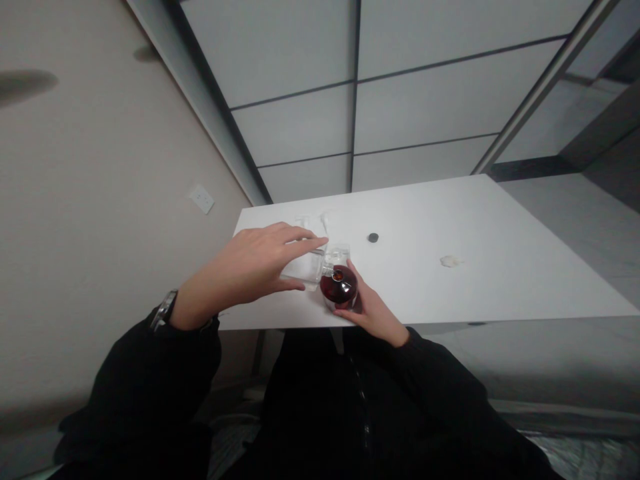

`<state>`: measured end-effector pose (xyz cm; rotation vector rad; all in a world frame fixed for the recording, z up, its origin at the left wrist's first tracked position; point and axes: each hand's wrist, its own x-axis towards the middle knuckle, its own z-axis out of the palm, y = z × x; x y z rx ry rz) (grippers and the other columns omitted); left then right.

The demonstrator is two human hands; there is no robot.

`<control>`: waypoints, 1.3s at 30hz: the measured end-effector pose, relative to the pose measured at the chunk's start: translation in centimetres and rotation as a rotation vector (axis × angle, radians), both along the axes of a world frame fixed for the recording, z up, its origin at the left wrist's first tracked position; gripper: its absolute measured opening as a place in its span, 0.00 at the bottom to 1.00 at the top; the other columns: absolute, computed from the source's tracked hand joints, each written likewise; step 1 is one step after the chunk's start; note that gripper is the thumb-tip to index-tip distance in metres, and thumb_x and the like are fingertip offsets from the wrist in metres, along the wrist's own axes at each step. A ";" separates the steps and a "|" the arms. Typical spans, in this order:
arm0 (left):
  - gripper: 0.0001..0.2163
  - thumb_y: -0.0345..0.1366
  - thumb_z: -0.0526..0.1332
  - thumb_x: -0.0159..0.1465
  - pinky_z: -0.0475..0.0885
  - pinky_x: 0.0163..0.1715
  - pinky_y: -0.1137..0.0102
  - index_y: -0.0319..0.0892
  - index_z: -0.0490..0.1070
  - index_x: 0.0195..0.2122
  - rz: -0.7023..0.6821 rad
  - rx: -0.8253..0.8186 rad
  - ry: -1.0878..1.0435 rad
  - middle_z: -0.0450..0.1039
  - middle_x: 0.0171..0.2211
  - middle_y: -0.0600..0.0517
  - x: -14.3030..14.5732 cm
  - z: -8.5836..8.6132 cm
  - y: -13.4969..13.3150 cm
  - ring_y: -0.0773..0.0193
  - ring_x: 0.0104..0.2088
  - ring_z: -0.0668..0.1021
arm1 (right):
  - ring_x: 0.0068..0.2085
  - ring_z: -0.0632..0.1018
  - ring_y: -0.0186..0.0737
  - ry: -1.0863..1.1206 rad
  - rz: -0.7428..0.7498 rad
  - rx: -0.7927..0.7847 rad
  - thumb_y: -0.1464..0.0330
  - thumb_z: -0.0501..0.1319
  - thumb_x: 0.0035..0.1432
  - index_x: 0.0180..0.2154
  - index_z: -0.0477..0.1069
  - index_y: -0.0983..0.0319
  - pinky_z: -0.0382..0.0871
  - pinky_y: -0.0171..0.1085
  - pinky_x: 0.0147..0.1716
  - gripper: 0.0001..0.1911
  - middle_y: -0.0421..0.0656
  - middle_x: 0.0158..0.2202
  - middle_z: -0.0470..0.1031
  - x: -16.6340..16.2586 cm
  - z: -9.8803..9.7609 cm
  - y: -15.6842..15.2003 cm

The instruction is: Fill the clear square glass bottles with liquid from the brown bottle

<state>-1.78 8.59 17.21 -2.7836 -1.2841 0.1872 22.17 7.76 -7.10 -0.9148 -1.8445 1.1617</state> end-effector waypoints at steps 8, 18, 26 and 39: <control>0.30 0.43 0.68 0.71 0.75 0.54 0.61 0.52 0.63 0.72 -0.013 -0.002 0.037 0.72 0.67 0.45 0.3 0.1 0.2 0.48 0.64 0.76 | 0.76 0.62 0.61 0.000 0.000 0.001 0.57 0.74 0.60 0.79 0.36 0.51 0.55 0.64 0.74 0.61 0.53 0.78 0.54 0.0 0.1 0.0; 0.30 0.42 0.69 0.70 0.76 0.44 0.66 0.52 0.62 0.71 -0.042 0.035 0.071 0.70 0.65 0.44 0.5 0.1 0.2 0.49 0.58 0.79 | 0.75 0.63 0.62 0.000 0.003 -0.009 0.56 0.75 0.59 0.79 0.36 0.52 0.56 0.65 0.73 0.62 0.54 0.77 0.57 0.0 0.0 0.1; 0.29 0.42 0.68 0.70 0.76 0.47 0.65 0.51 0.62 0.70 -0.035 0.012 0.055 0.70 0.66 0.43 0.9 0.4 0.2 0.48 0.61 0.78 | 0.75 0.65 0.62 -0.007 0.000 -0.013 0.57 0.74 0.60 0.79 0.35 0.52 0.57 0.64 0.73 0.62 0.53 0.77 0.58 0.0 0.3 0.0; 0.26 0.40 0.71 0.68 0.75 0.48 0.65 0.48 0.65 0.64 -0.081 0.001 0.008 0.71 0.65 0.45 0.6 -0.1 0.7 0.49 0.62 0.77 | 0.74 0.65 0.62 -0.017 0.002 -0.022 0.56 0.74 0.60 0.79 0.35 0.53 0.57 0.64 0.73 0.62 0.54 0.77 0.59 0.0 0.3 0.1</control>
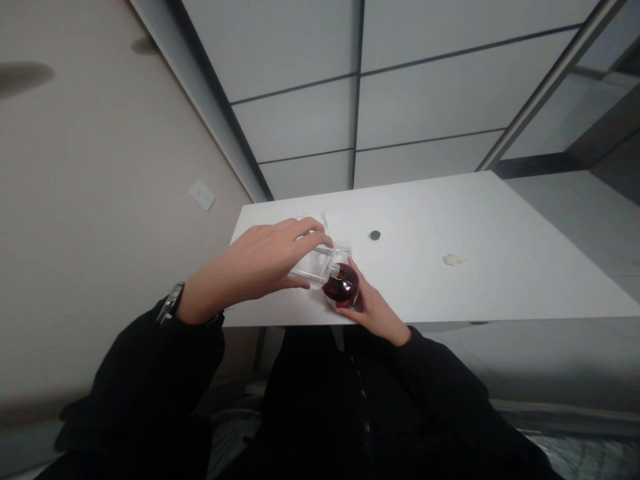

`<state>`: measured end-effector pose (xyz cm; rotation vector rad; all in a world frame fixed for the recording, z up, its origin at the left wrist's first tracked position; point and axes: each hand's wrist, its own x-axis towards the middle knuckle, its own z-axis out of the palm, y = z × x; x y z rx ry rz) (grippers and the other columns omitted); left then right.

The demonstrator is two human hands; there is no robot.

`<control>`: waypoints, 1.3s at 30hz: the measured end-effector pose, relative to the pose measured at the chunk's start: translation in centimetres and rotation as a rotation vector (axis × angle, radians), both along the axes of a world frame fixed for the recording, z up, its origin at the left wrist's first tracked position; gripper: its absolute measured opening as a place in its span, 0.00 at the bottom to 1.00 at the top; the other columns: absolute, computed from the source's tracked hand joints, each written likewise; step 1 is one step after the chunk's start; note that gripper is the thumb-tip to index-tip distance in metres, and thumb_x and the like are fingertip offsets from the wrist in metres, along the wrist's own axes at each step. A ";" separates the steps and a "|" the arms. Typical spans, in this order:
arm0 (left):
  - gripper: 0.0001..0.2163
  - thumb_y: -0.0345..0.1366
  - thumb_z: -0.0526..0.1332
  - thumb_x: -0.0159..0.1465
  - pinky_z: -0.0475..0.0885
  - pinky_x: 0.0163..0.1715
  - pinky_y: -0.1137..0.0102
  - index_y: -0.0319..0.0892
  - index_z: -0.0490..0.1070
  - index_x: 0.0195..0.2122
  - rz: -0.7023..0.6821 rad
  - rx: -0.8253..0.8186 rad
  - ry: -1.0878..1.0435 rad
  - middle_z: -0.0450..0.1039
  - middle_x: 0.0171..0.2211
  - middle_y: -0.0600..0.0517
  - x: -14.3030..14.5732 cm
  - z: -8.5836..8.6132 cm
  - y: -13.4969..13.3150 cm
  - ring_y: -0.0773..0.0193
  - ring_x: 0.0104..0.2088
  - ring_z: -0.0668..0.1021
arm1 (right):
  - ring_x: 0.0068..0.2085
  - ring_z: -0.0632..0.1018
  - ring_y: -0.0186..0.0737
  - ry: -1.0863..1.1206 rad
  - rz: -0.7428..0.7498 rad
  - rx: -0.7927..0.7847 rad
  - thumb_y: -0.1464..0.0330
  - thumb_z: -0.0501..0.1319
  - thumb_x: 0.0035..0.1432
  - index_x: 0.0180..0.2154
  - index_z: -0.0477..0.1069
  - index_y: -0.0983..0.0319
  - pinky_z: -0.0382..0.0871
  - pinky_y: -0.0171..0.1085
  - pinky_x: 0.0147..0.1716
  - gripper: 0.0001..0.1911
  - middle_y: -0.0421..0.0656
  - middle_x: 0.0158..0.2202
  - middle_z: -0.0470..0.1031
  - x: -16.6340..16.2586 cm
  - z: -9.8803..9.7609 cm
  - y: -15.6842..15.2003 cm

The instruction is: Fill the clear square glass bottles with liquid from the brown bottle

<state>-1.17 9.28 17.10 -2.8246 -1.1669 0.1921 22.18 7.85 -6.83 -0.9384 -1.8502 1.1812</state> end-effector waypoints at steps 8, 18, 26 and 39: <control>0.23 0.40 0.70 0.68 0.74 0.46 0.65 0.49 0.67 0.63 -0.003 0.009 0.019 0.71 0.65 0.46 0.3 0.3 0.0 0.50 0.61 0.78 | 0.73 0.67 0.62 0.020 -0.005 0.007 0.56 0.75 0.59 0.79 0.36 0.51 0.58 0.65 0.72 0.62 0.53 0.76 0.60 -0.1 -0.1 0.0; 0.22 0.39 0.68 0.69 0.74 0.47 0.65 0.50 0.68 0.63 -0.008 -0.012 0.055 0.70 0.66 0.46 0.8 0.9 0.0 0.49 0.61 0.77 | 0.75 0.64 0.61 0.016 -0.004 0.009 0.56 0.74 0.60 0.79 0.36 0.51 0.57 0.63 0.73 0.61 0.52 0.77 0.58 -0.1 0.1 -0.2; 0.23 0.41 0.70 0.69 0.74 0.46 0.65 0.53 0.69 0.64 -0.017 -0.017 0.075 0.70 0.66 0.47 1.0 1.2 0.0 0.50 0.60 0.77 | 0.75 0.64 0.61 0.018 0.000 0.008 0.56 0.75 0.59 0.79 0.36 0.51 0.56 0.64 0.74 0.62 0.52 0.77 0.58 -0.1 0.0 0.0; 0.24 0.39 0.71 0.67 0.73 0.45 0.66 0.56 0.72 0.63 -0.021 -0.040 0.085 0.70 0.67 0.48 1.7 1.7 0.1 0.50 0.61 0.77 | 0.75 0.64 0.63 0.019 -0.009 0.038 0.55 0.75 0.59 0.79 0.37 0.50 0.58 0.65 0.73 0.62 0.52 0.77 0.58 -0.1 -0.5 0.0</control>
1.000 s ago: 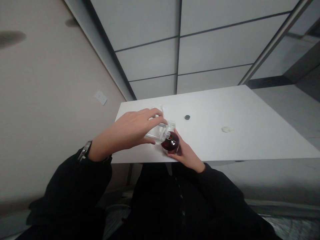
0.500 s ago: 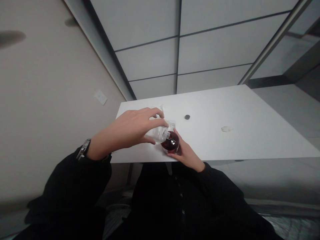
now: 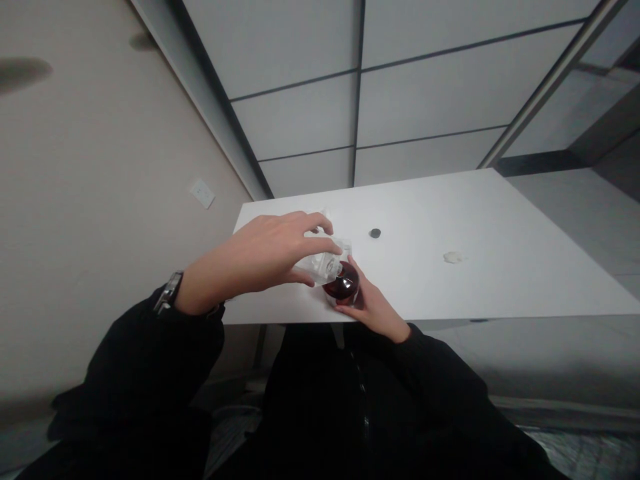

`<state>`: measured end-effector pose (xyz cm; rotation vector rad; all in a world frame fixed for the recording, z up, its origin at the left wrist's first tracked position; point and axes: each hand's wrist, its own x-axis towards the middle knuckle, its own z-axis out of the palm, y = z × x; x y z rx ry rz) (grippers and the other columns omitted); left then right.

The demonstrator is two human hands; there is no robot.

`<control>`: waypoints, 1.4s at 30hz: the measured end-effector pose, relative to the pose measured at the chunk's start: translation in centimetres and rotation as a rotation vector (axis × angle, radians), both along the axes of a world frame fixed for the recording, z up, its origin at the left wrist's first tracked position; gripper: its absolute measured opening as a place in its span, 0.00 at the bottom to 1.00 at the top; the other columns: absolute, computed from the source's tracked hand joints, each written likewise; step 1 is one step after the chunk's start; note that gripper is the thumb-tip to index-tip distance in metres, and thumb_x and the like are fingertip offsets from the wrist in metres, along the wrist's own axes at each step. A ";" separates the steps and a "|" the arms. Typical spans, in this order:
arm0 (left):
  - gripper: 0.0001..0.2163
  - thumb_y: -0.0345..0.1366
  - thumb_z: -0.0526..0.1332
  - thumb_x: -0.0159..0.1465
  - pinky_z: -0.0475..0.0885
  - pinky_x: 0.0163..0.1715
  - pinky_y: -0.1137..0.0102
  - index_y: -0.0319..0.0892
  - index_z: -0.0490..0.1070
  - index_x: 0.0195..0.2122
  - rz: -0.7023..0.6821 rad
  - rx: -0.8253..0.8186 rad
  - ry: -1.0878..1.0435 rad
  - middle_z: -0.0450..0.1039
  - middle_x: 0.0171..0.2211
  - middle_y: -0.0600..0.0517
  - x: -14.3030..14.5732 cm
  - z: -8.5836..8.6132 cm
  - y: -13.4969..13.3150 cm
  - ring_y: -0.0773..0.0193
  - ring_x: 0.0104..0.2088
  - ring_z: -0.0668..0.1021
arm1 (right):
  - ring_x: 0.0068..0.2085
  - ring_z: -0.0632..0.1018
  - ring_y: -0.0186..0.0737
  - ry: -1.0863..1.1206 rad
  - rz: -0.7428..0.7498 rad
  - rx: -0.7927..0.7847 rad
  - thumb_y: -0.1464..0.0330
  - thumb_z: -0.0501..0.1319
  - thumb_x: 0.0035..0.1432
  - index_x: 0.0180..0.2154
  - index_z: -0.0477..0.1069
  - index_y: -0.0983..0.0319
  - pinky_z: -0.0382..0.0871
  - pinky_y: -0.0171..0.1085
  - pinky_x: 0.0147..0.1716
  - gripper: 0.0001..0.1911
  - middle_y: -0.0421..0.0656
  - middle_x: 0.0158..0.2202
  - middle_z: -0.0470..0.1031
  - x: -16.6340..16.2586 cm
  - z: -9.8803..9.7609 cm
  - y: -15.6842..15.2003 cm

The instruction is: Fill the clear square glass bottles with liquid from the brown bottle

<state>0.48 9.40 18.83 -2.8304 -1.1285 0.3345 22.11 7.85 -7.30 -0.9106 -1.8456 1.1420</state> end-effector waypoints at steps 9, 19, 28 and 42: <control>0.22 0.41 0.71 0.68 0.71 0.45 0.66 0.59 0.74 0.63 -0.008 -0.008 0.010 0.72 0.65 0.49 0.5 0.4 0.2 0.50 0.59 0.78 | 0.76 0.62 0.61 -0.010 0.001 0.001 0.55 0.75 0.59 0.79 0.37 0.53 0.58 0.62 0.73 0.61 0.53 0.78 0.57 0.0 0.2 0.1; 0.20 0.43 0.68 0.70 0.71 0.48 0.65 0.60 0.75 0.62 -0.017 -0.037 -0.030 0.72 0.65 0.50 0.7 0.6 0.5 0.50 0.60 0.77 | 0.76 0.61 0.61 -0.003 0.002 0.010 0.56 0.75 0.59 0.79 0.38 0.51 0.57 0.62 0.74 0.61 0.51 0.79 0.54 0.0 0.3 0.0; 0.22 0.42 0.71 0.68 0.71 0.44 0.67 0.60 0.74 0.62 -0.050 -0.021 0.030 0.71 0.65 0.49 1.3 0.9 0.5 0.49 0.61 0.77 | 0.77 0.60 0.61 0.001 -0.002 0.006 0.57 0.75 0.59 0.79 0.38 0.49 0.57 0.63 0.74 0.61 0.49 0.79 0.52 0.0 0.2 0.0; 0.20 0.40 0.70 0.69 0.72 0.47 0.64 0.57 0.75 0.62 -0.117 -0.039 0.025 0.72 0.64 0.47 2.0 1.1 0.4 0.49 0.60 0.76 | 0.76 0.61 0.62 0.006 -0.013 0.004 0.56 0.76 0.57 0.79 0.41 0.50 0.56 0.65 0.74 0.60 0.51 0.79 0.54 0.0 0.4 -0.1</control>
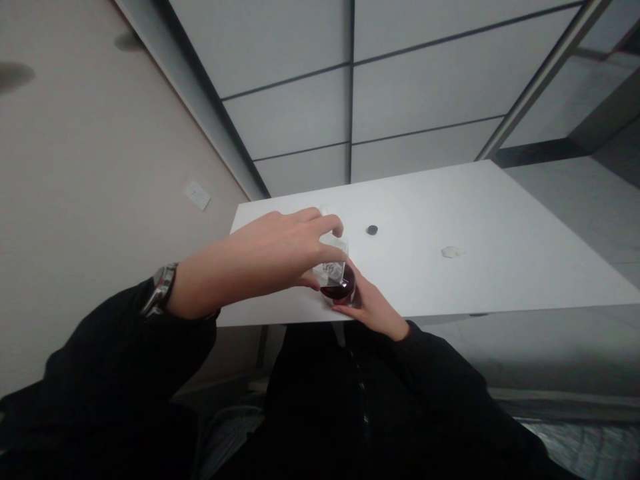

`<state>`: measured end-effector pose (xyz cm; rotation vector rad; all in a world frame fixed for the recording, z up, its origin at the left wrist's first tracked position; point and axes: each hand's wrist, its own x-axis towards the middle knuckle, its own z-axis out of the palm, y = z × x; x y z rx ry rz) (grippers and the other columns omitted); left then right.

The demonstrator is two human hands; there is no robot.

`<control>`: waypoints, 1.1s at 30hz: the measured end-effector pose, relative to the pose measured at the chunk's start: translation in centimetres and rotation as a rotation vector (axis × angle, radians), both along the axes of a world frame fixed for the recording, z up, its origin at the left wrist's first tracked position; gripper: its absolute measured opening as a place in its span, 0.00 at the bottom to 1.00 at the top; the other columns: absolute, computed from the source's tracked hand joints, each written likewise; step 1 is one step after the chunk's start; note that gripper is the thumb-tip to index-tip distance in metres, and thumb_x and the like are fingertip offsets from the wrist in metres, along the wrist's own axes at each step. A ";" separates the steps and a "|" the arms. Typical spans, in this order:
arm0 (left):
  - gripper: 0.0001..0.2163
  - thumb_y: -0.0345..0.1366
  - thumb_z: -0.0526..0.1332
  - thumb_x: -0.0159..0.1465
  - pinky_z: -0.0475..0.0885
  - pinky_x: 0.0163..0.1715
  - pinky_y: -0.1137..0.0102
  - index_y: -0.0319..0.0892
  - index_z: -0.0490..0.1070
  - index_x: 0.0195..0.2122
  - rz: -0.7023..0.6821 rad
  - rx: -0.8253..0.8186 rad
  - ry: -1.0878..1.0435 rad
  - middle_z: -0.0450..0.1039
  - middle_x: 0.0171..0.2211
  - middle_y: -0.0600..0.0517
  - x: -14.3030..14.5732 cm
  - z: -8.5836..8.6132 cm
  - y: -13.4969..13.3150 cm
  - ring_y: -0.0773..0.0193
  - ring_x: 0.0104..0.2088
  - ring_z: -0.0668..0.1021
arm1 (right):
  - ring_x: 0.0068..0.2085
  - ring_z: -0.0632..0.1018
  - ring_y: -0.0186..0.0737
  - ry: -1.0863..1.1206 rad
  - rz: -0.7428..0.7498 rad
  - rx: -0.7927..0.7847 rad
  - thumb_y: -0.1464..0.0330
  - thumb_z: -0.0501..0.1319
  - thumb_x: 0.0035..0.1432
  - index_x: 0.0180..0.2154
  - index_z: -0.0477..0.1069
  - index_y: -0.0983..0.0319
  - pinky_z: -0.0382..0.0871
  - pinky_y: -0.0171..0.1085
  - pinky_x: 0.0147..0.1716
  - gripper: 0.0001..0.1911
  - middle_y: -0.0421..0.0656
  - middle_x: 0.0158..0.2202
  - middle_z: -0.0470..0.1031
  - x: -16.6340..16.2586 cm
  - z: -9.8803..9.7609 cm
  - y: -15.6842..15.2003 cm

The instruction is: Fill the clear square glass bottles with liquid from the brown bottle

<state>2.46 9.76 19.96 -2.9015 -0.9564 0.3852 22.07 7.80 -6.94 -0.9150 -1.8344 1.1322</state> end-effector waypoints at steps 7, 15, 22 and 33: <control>0.20 0.38 0.70 0.69 0.72 0.45 0.63 0.58 0.76 0.61 -0.029 0.000 -0.001 0.73 0.63 0.47 0.2 0.1 0.1 0.48 0.60 0.75 | 0.76 0.62 0.62 0.015 0.003 -0.010 0.57 0.76 0.57 0.78 0.44 0.50 0.55 0.65 0.74 0.59 0.50 0.78 0.56 0.0 0.7 -0.1; 0.15 0.41 0.67 0.71 0.72 0.51 0.60 0.56 0.77 0.59 -0.008 -0.063 -0.047 0.73 0.60 0.47 0.8 0.1 0.2 0.48 0.58 0.75 | 0.76 0.63 0.63 0.007 -0.006 0.008 0.57 0.77 0.56 0.78 0.45 0.50 0.57 0.64 0.74 0.59 0.51 0.78 0.56 0.0 0.2 0.1; 0.15 0.39 0.67 0.71 0.73 0.52 0.59 0.51 0.77 0.59 -0.010 -0.071 0.016 0.73 0.60 0.44 1.7 0.5 0.0 0.47 0.58 0.75 | 0.75 0.64 0.62 0.002 -0.006 0.024 0.58 0.76 0.57 0.78 0.45 0.50 0.60 0.64 0.73 0.58 0.50 0.78 0.57 0.0 0.1 0.0; 0.22 0.38 0.68 0.71 0.73 0.63 0.53 0.55 0.73 0.66 0.055 -0.143 -0.269 0.69 0.66 0.41 -2.9 -2.4 0.1 0.47 0.64 0.74 | 0.76 0.62 0.60 0.020 0.022 0.012 0.57 0.76 0.58 0.79 0.42 0.51 0.56 0.63 0.74 0.59 0.52 0.78 0.56 0.1 0.2 0.1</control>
